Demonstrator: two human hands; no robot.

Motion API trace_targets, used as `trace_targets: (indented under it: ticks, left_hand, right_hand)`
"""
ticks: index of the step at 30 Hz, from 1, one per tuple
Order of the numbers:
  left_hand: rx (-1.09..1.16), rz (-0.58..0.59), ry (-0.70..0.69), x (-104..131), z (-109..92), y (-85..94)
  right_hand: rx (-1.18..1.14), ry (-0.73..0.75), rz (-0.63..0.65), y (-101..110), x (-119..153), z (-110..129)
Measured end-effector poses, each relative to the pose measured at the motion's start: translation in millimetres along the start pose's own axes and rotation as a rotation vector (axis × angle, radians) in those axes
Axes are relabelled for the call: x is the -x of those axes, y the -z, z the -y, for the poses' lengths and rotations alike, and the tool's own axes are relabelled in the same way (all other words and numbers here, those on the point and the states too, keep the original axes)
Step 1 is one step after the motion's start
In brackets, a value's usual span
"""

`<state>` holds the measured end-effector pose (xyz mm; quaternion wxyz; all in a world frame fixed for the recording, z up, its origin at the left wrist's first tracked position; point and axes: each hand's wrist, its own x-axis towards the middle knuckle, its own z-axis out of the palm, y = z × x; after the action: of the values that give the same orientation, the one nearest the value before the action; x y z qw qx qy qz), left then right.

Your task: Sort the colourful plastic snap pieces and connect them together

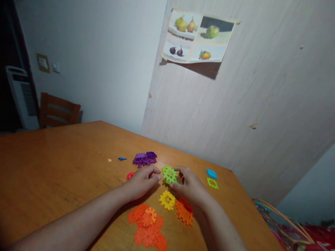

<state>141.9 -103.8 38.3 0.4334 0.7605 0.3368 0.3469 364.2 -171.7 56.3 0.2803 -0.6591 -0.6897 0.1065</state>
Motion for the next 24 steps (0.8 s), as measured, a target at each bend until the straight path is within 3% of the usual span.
trace_targets:
  ticks: [3,6,15,24]
  left_hand:
    - [0.326,0.050,0.114,0.3,-6.3,0.5]
    - [0.512,0.094,0.177,2.2,-13.4,3.5]
    - [0.638,-0.031,0.278,-0.3,-12.0,4.9]
    - [0.712,-0.044,0.289,-2.7,-8.8,4.3]
  right_hand:
    - [-0.014,0.068,0.029,2.6,1.6,17.7]
    - [-0.014,0.098,0.051,3.1,3.3,29.2]
    - [0.027,0.093,-0.089,-2.0,2.6,34.6]
    - [0.139,0.092,-0.164,-16.9,2.1,40.5]
